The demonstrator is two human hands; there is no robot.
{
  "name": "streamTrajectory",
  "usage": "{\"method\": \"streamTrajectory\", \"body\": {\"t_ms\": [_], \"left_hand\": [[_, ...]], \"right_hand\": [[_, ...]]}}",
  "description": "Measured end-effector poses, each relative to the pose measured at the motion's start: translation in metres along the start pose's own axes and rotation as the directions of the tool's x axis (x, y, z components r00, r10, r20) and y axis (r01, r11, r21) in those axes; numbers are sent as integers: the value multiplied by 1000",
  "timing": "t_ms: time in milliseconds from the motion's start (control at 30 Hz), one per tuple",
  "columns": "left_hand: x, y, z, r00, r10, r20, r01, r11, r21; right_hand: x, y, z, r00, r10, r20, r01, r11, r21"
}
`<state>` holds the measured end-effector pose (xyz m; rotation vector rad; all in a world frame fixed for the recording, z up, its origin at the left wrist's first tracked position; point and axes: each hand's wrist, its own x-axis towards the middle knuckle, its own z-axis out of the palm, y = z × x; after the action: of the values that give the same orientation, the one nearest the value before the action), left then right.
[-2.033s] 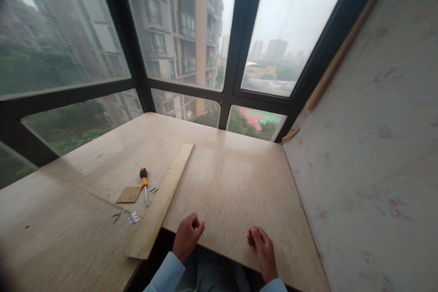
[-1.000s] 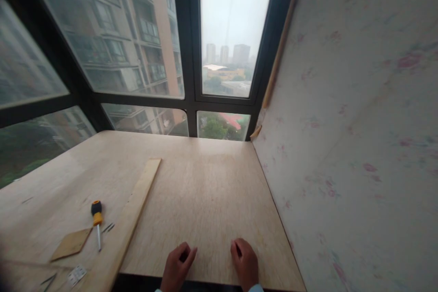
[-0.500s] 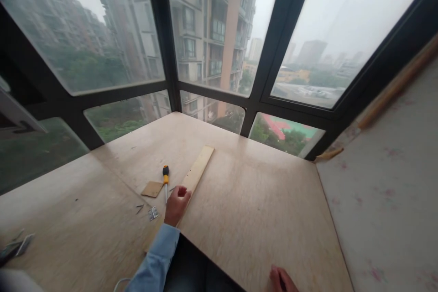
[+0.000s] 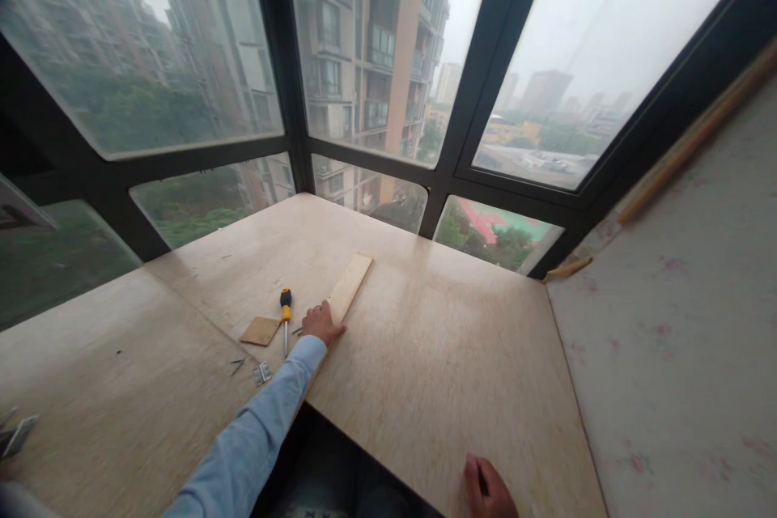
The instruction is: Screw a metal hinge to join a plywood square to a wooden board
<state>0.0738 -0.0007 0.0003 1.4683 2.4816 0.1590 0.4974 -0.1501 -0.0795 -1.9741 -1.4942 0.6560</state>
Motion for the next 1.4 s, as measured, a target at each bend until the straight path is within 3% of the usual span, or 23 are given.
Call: {"method": "streamTrajectory", "body": {"t_ms": [333, 567, 667, 767, 867, 1000, 1067, 1100, 1200, 1300, 1400], "left_hand": [[-1, -6, 0, 981, 22, -193, -48, 991, -129], [-30, 20, -24, 930, 56, -364, -163, 949, -269], [-55, 42, -35, 888, 96, -449, -276, 893, -355], [-86, 69, -43, 842, 91, -532, -366, 820, -439], [-120, 98, -49, 798, 102, -594, -473, 717, -512], [-162, 131, -44, 769, 148, -621, -569, 601, -561], [-180, 143, -37, 762, 184, -621, -597, 569, -565], [-187, 147, -32, 756, 206, -621, -612, 560, -559], [-204, 152, -22, 724, 295, -623, -664, 541, -515], [-212, 146, -20, 714, 419, -561, -699, 475, -535], [-212, 131, -23, 734, 519, -439, -661, 396, -637]], "right_hand": [[-8, -8, 5, 991, -86, -101, 85, 996, -7], [-13, -26, -1, 994, -63, -87, 78, 981, 178], [-18, -48, -2, 995, -88, -39, 96, 943, 317], [-16, -84, -4, 979, -198, 50, 158, 891, 425], [-2, -130, -12, 967, -231, 107, 114, 769, 629], [23, -191, -29, 940, -283, 190, -50, 437, 898], [30, -214, -36, 917, -339, 208, -88, 336, 938], [31, -222, -38, 905, -361, 225, -103, 327, 939], [30, -229, -41, 962, -212, 173, -78, 392, 917], [28, -214, -46, 975, -126, 183, -119, 396, 910], [37, -191, -54, 985, -59, 164, -129, 386, 914]]}}
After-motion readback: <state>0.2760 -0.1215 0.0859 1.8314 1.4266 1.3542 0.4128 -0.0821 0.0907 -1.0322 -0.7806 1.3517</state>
